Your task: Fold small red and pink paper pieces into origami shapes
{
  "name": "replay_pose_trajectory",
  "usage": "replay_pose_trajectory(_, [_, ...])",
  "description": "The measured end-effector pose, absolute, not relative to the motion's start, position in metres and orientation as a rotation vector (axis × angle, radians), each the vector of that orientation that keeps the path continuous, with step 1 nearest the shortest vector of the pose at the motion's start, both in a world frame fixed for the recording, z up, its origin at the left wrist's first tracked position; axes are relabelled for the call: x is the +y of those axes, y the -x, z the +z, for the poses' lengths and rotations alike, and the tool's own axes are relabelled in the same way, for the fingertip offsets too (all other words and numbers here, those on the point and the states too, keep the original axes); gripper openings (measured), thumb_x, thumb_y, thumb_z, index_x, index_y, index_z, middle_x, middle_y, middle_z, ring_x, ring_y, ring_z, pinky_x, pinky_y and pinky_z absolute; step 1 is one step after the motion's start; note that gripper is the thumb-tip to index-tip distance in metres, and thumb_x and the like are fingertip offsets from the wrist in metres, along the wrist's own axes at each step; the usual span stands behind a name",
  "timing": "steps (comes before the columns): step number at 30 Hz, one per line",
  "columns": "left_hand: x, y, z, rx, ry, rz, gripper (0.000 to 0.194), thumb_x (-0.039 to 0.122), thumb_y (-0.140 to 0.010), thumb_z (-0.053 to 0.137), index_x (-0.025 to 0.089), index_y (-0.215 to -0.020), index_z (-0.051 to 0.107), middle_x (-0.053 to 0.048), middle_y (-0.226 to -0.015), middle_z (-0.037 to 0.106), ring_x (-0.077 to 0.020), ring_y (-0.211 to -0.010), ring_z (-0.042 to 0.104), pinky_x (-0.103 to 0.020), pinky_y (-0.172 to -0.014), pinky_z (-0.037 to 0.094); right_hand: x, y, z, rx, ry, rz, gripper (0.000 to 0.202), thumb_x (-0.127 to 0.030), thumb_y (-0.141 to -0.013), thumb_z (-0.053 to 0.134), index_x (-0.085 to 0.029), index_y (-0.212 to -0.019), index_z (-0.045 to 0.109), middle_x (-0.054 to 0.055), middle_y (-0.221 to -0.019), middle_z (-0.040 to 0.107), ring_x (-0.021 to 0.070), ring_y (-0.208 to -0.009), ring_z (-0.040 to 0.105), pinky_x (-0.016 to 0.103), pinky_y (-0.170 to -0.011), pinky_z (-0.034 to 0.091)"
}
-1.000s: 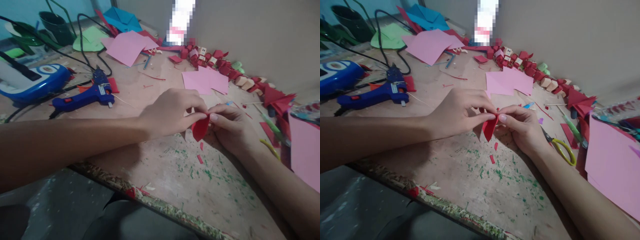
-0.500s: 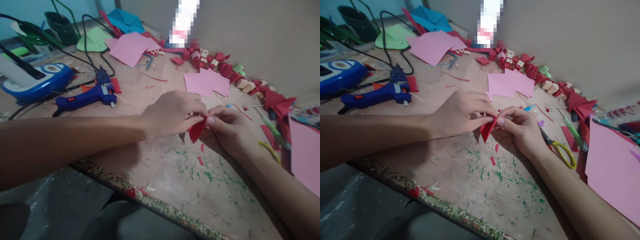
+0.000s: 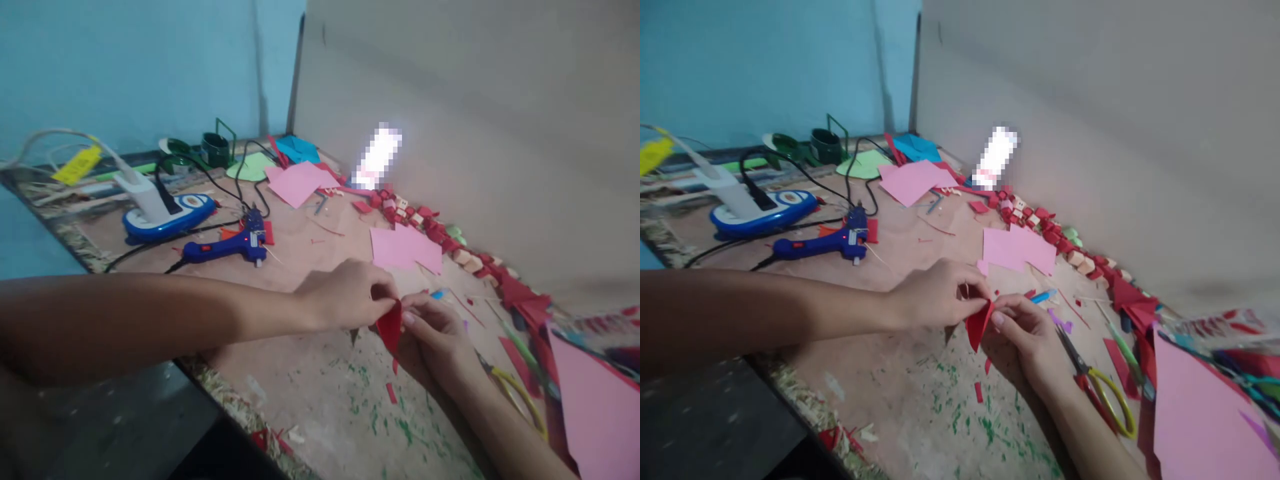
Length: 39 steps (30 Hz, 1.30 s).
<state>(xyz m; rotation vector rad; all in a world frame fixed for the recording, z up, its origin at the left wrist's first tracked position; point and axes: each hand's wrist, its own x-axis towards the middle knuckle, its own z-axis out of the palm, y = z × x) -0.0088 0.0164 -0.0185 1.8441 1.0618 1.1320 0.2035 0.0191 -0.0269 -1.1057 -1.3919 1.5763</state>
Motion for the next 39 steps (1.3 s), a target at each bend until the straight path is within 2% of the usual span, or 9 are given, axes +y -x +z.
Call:
replay_pose_trajectory(3, [0.019,0.009,-0.019,1.053,-1.838,1.105,0.016,0.018,-0.081,0.067,0.019,-0.087,0.082,-0.003,-0.087,0.079,-0.0160,-0.078,0.069,-0.023,-0.066,0.051,0.017,-0.202,-0.026,-1.383,1.146,1.573,0.016,-0.033,-0.079,0.086,-0.023,-0.087,0.076,0.001,-0.072,0.070,0.0140,-0.062,0.062,0.024,-0.060,0.050])
replay_pose_trajectory(6, [0.024,0.008,-0.024,0.958,-1.570,0.937,0.017,0.016,-0.076,0.066,0.015,-0.086,0.080,-0.004,-0.073,0.075,-0.0140,-0.060,0.067,-0.020,-0.053,0.049,0.015,-0.200,-0.024,-1.354,1.170,1.509,0.020,-0.036,-0.077,0.088,-0.021,-0.084,0.076,0.000,-0.062,0.065,0.0124,-0.054,0.057,0.022,-0.054,0.047])
replay_pose_trajectory(10, [0.030,0.004,-0.028,0.920,-1.280,0.837,0.019,0.016,-0.077,0.066,0.012,-0.091,0.077,-0.001,-0.064,0.069,-0.0109,-0.044,0.061,-0.018,-0.042,0.045,0.014,-0.198,-0.019,-1.352,1.217,1.404,0.025,-0.037,-0.071,0.091,-0.022,-0.087,0.078,0.003,-0.073,0.074,0.0137,-0.059,0.064,0.021,-0.057,0.050])
replay_pose_trajectory(15, [0.024,0.004,-0.019,1.014,-1.206,0.811,0.019,0.022,-0.086,0.063,0.013,-0.096,0.077,0.000,-0.063,0.066,-0.0071,-0.042,0.054,-0.016,-0.040,0.042,0.010,-0.193,-0.012,-1.479,1.261,1.288,0.032,-0.033,-0.066,0.094,-0.025,-0.094,0.080,0.004,-0.082,0.079,0.0156,-0.062,0.067,0.022,-0.057,0.053])
replay_pose_trajectory(19, [0.023,0.008,-0.016,0.992,-1.204,0.713,0.014,0.023,-0.085,0.067,0.014,-0.090,0.076,0.002,-0.059,0.064,-0.0074,-0.045,0.055,-0.015,-0.040,0.039,0.010,-0.192,-0.011,-1.560,1.291,1.231,0.034,-0.032,-0.070,0.090,-0.028,-0.102,0.081,0.005,-0.094,0.081,0.0190,-0.067,0.071,0.025,-0.058,0.057])
replay_pose_trajectory(23, [0.029,0.011,-0.022,0.922,-1.268,0.673,0.012,0.024,-0.083,0.071,0.016,-0.091,0.072,0.003,-0.059,0.062,-0.0076,-0.044,0.053,-0.016,-0.039,0.038,0.013,-0.194,-0.014,-1.566,1.302,1.264,0.026,-0.029,-0.067,0.091,-0.026,-0.092,0.083,0.005,-0.083,0.080,0.0192,-0.064,0.071,0.025,-0.056,0.057])
replay_pose_trajectory(26, [0.030,0.010,-0.024,0.828,-1.365,0.786,0.008,0.019,-0.082,0.070,0.014,-0.088,0.070,0.003,-0.064,0.062,-0.0067,-0.047,0.051,-0.018,-0.044,0.040,0.016,-0.198,-0.018,-1.483,1.262,1.330,0.026,-0.025,-0.067,0.092,-0.026,-0.092,0.083,0.003,-0.084,0.079,0.0146,-0.066,0.069,0.020,-0.058,0.056])
replay_pose_trajectory(30, [0.025,0.008,-0.018,0.844,-1.566,0.990,0.015,0.027,-0.085,0.073,0.014,-0.093,0.073,-0.003,-0.086,0.071,-0.0113,-0.073,0.063,-0.024,-0.069,0.051,0.021,-0.204,-0.021,-1.360,1.028,1.606,0.017,-0.030,-0.080,0.086,-0.023,-0.095,0.081,0.000,-0.075,0.074,0.0103,-0.062,0.066,0.019,-0.060,0.055])
replay_pose_trajectory(39, [0.028,0.009,-0.022,0.837,-1.504,1.194,0.016,0.026,-0.077,0.082,0.012,-0.082,0.074,-0.005,-0.086,0.074,-0.0140,-0.077,0.067,-0.025,-0.071,0.052,0.027,-0.211,-0.027,-1.349,0.848,1.879,0.018,-0.032,-0.087,0.080,-0.018,-0.099,0.079,0.003,-0.083,0.075,0.0134,-0.071,0.071,0.025,-0.070,0.058])
